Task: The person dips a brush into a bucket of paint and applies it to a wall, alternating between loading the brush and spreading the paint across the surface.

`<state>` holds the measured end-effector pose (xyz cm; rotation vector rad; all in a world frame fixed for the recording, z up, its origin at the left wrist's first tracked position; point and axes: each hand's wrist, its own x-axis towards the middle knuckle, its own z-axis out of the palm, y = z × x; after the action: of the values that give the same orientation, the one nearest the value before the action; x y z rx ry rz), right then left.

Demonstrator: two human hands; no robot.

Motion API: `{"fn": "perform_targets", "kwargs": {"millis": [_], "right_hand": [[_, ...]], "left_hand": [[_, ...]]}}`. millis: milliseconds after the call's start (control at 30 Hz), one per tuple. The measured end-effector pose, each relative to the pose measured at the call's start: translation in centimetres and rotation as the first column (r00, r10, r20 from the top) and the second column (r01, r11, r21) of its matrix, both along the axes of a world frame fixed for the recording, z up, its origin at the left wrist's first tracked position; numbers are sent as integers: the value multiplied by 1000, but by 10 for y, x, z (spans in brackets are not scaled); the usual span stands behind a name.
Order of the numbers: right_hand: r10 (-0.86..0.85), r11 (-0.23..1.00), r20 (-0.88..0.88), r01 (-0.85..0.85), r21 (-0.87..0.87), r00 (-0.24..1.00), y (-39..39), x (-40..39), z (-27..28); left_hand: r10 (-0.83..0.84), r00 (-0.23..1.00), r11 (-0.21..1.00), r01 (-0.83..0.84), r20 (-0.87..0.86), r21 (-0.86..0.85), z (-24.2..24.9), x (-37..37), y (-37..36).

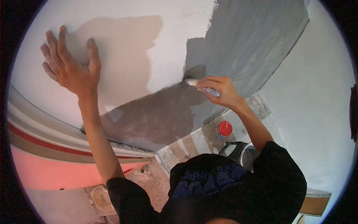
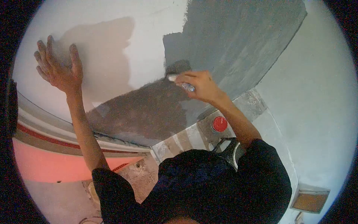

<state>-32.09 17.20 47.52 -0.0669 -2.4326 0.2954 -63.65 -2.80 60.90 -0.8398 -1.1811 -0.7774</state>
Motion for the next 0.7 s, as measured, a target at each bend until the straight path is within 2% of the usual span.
{"fn": "perform_targets", "kwargs": {"millis": [200,300,400,500,600,700], "right_hand": [[20,999,-251,-12,32,968,6,7,44],[40,999,-204,-36,23,978,-9,22,42],[20,999,-4,-20,-39,1000,-20,21,10],[-21,998,124,29,-57,992,-17,0,-17],[-32,999,-17,33,35,999,-11,-5,3],[-54,997,-151,61,41,987,-7,-1,37]], "left_hand": [[25,1000,1000,-25,-9,-16,0,-5,0],[24,1000,1000,-24,-14,-11,-1,-5,2],[10,1000,1000,-10,-7,-3,0,-3,2],[-6,1000,1000,6,6,-4,0,-1,2],[-14,1000,1000,14,4,-7,1,-1,0],[7,1000,1000,-7,-5,-12,-1,-2,0]]}}
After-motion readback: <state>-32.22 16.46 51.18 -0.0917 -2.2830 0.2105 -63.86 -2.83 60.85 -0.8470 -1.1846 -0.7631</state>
